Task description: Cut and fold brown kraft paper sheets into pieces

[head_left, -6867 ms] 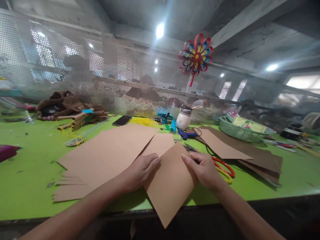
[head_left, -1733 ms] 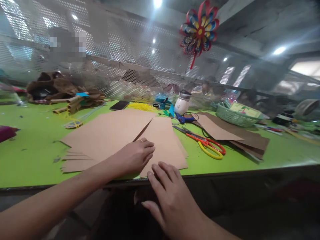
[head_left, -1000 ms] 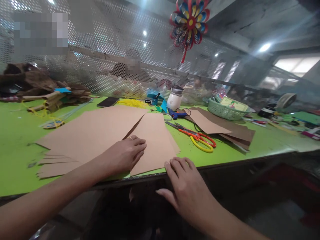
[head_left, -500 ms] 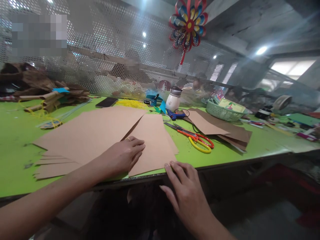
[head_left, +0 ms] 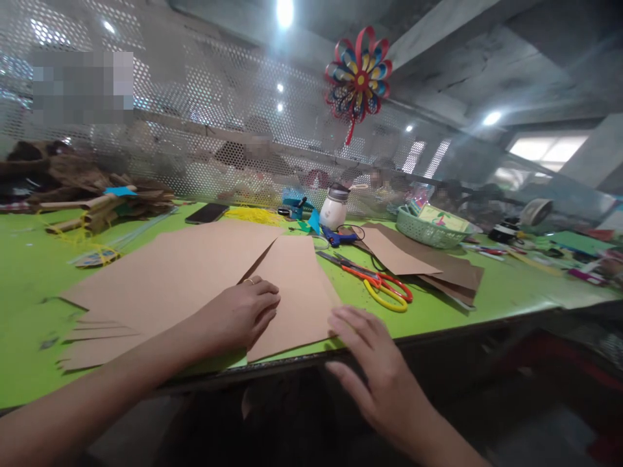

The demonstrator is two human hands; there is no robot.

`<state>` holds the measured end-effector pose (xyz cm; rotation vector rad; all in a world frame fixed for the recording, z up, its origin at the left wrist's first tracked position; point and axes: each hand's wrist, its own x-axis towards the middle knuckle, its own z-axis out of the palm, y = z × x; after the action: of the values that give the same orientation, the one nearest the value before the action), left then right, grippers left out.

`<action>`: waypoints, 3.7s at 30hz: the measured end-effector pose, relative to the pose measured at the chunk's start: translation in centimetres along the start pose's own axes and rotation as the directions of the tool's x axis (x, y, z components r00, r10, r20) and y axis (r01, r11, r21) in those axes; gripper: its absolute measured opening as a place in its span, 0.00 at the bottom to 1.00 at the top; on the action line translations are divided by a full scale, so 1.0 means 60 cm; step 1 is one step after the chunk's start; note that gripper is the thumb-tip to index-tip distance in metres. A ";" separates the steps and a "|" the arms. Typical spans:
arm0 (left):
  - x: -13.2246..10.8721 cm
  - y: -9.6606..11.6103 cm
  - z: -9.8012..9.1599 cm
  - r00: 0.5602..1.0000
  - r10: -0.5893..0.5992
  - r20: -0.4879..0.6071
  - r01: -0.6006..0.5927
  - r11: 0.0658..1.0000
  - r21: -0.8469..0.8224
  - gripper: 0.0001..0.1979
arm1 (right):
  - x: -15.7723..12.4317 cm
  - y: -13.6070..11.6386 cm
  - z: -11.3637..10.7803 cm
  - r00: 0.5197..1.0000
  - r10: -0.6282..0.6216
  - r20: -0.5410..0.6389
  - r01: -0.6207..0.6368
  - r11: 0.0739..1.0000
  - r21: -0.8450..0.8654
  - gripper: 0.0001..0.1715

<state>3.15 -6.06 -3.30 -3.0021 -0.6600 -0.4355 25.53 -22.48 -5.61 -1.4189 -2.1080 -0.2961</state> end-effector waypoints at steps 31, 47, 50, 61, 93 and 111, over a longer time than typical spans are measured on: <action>0.081 -0.057 -0.012 0.947 -0.290 0.136 0.320 0.861 -0.395 0.15 | 0.140 0.200 -0.003 0.949 0.282 0.138 -0.240 0.936 -0.259 0.14; 0.064 -0.060 -0.018 0.966 -0.176 0.189 0.256 0.746 -0.615 0.18 | 0.093 0.224 -0.034 0.990 0.137 0.035 -0.135 0.989 -0.060 0.16; 0.064 -0.053 -0.024 0.964 -0.189 0.186 0.264 0.757 -0.598 0.18 | 0.074 0.191 -0.042 0.998 0.035 0.053 -0.035 0.999 0.003 0.14; 0.063 -0.053 -0.028 0.964 -0.185 0.193 0.264 0.770 -0.581 0.18 | 0.053 0.182 -0.061 1.000 0.005 0.011 -0.004 0.998 -0.057 0.15; 0.063 -0.049 -0.027 0.967 -0.182 0.179 0.253 0.782 -0.570 0.18 | 0.042 0.174 -0.068 0.999 0.043 -0.010 -0.044 0.995 -0.092 0.15; 0.063 -0.052 -0.025 0.968 -0.165 0.191 0.249 0.747 -0.616 0.18 | 0.035 0.177 -0.063 0.999 0.044 -0.004 -0.044 0.991 -0.126 0.16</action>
<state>4.75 -1.83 -0.91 -3.6360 -1.0550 -0.5879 35.82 -18.31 -2.76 -1.5349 -2.0862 -0.4194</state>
